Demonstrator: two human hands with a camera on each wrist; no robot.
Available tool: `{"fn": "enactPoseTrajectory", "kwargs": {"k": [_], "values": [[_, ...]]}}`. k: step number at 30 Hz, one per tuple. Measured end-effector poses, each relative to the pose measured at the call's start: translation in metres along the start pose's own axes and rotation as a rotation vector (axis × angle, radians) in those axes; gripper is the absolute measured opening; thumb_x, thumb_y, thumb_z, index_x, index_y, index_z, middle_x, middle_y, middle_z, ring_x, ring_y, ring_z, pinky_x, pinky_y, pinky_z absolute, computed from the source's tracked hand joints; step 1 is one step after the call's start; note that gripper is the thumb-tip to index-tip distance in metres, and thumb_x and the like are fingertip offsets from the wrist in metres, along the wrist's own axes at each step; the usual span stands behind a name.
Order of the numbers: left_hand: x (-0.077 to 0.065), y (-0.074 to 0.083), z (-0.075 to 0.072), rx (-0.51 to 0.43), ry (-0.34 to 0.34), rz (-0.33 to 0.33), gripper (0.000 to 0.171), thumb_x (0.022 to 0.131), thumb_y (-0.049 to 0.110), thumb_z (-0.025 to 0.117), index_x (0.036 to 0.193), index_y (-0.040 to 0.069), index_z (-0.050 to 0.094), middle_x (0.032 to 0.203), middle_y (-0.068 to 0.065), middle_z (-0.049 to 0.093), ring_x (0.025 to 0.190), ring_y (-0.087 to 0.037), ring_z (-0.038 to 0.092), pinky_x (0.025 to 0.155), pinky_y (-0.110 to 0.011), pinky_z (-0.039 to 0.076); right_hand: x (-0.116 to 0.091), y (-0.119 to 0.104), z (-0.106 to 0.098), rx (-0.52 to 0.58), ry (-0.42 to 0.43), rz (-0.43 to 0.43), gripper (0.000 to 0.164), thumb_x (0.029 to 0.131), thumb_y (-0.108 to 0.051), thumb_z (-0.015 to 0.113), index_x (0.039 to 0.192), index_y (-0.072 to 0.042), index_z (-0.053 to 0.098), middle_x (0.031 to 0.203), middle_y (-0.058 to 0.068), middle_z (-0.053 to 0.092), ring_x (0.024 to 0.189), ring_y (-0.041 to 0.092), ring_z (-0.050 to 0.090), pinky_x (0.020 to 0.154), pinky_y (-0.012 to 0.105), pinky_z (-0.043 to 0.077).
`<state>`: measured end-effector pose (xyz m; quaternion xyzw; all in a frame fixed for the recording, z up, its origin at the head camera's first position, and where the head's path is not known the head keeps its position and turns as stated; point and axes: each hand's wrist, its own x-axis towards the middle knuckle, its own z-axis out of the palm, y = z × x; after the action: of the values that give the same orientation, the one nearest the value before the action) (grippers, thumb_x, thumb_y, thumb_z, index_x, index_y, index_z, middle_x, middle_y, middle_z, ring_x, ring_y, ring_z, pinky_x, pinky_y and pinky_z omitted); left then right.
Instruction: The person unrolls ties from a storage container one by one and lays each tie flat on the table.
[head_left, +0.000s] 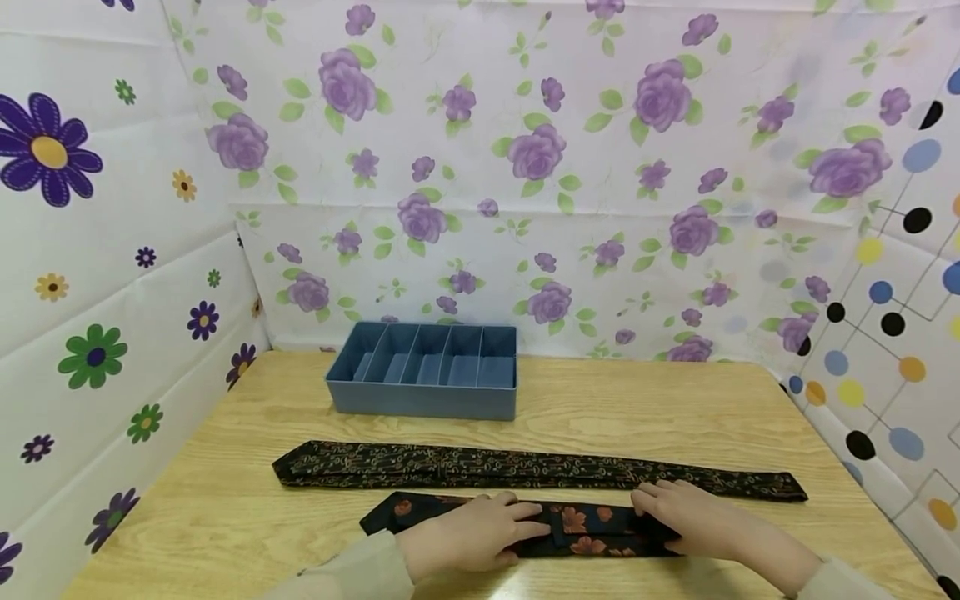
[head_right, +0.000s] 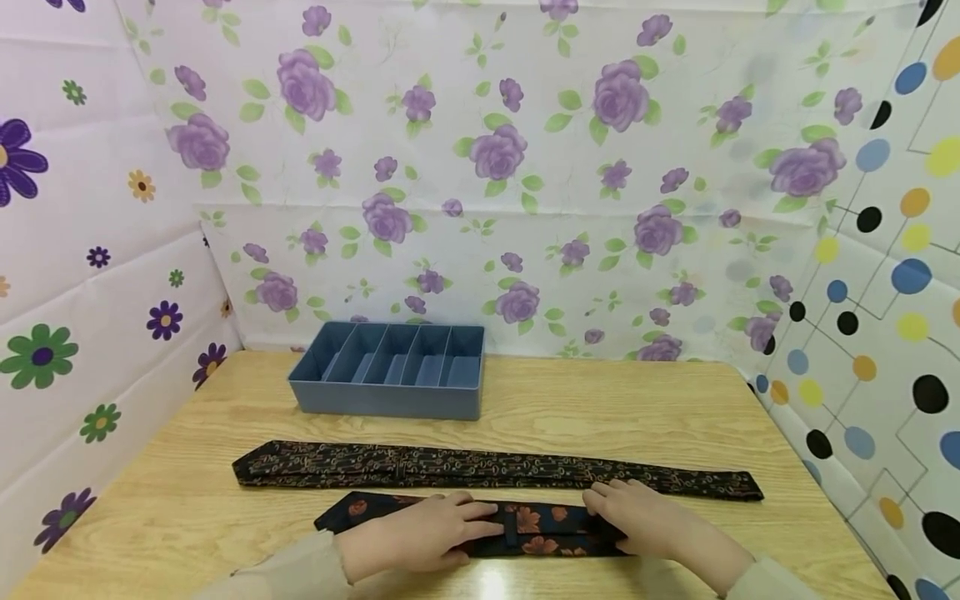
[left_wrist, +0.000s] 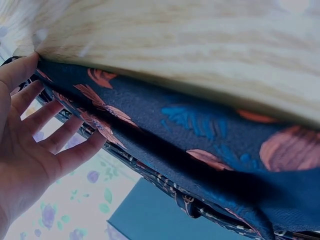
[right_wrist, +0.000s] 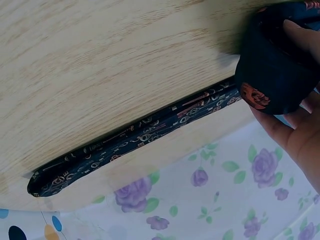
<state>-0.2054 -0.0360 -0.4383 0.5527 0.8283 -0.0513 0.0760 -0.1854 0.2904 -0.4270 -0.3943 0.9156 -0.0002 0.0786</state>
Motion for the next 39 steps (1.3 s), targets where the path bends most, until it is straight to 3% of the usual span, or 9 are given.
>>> {"fn": "enactPoseTrajectory", "kwargs": {"k": [6, 11, 16, 22, 27, 35, 39], "values": [[-0.007, -0.003, 0.001, -0.018, 0.002, -0.013, 0.053, 0.093, 0.037, 0.057, 0.143, 0.031, 0.04, 0.147, 0.004, 0.04, 0.127, -0.019, 0.047, 0.085, -0.031, 0.054, 0.001, -0.002, 0.0, -0.046, 0.05, -0.039, 0.043, 0.073, -0.02, 0.081, 0.11, -0.017, 0.058, 0.102, -0.005, 0.06, 0.088, 0.015, 0.061, 0.072, 0.036, 0.054], [-0.014, -0.006, 0.002, -0.059, -0.01, -0.024, 0.053, 0.093, 0.036, 0.058, 0.142, 0.031, 0.04, 0.147, 0.004, 0.04, 0.127, -0.019, 0.046, 0.085, -0.032, 0.053, 0.003, -0.004, 0.0, -0.067, 0.078, -0.076, 0.042, 0.072, -0.022, 0.081, 0.109, -0.018, 0.061, 0.1, -0.005, 0.059, 0.087, 0.013, 0.061, 0.071, 0.034, 0.054], [-0.021, -0.009, 0.005, -0.072, 0.006, -0.029, 0.052, 0.093, 0.036, 0.058, 0.142, 0.031, 0.041, 0.146, 0.004, 0.041, 0.126, -0.019, 0.047, 0.085, -0.031, 0.053, 0.006, -0.006, 0.0, -0.029, 0.085, -0.08, 0.04, 0.074, -0.022, 0.08, 0.107, -0.018, 0.059, 0.102, -0.005, 0.057, 0.089, 0.013, 0.06, 0.073, 0.033, 0.054], [-0.032, -0.014, 0.006, -0.092, 0.03, -0.028, 0.051, 0.092, 0.034, 0.06, 0.14, 0.029, 0.044, 0.143, 0.003, 0.044, 0.119, -0.017, 0.05, 0.076, -0.025, 0.052, 0.009, -0.011, -0.002, 0.048, 0.044, -0.03, 0.04, 0.076, -0.019, 0.079, 0.106, -0.017, 0.053, 0.104, -0.003, 0.06, 0.097, 0.019, 0.062, 0.08, 0.041, 0.055], [-0.04, -0.018, 0.005, -0.127, 0.029, -0.056, 0.051, 0.091, 0.033, 0.061, 0.139, 0.031, 0.045, 0.144, 0.004, 0.043, 0.123, -0.019, 0.049, 0.08, -0.029, 0.053, 0.01, -0.012, -0.002, 0.056, 0.073, -0.044, 0.043, 0.075, -0.018, 0.079, 0.104, -0.017, 0.047, 0.1, -0.005, 0.06, 0.093, 0.016, 0.063, 0.081, 0.042, 0.054], [-0.041, -0.018, 0.002, -0.149, -0.004, -0.072, 0.048, 0.092, 0.036, 0.059, 0.138, 0.032, 0.045, 0.145, 0.004, 0.042, 0.126, -0.021, 0.047, 0.084, -0.032, 0.053, 0.012, -0.01, 0.001, 0.004, 0.097, -0.084, 0.049, 0.076, -0.019, 0.078, 0.119, -0.012, 0.057, 0.109, 0.0, 0.059, 0.099, 0.021, 0.061, 0.082, 0.039, 0.055], [-0.04, -0.018, -0.001, -0.139, -0.017, -0.077, 0.047, 0.092, 0.04, 0.057, 0.137, 0.032, 0.047, 0.144, 0.004, 0.044, 0.125, -0.02, 0.048, 0.086, -0.034, 0.053, 0.013, -0.009, 0.003, -0.01, 0.124, -0.116, 0.047, 0.075, -0.02, 0.079, 0.117, -0.012, 0.059, 0.106, 0.0, 0.059, 0.094, 0.018, 0.061, 0.077, 0.033, 0.055]]}}
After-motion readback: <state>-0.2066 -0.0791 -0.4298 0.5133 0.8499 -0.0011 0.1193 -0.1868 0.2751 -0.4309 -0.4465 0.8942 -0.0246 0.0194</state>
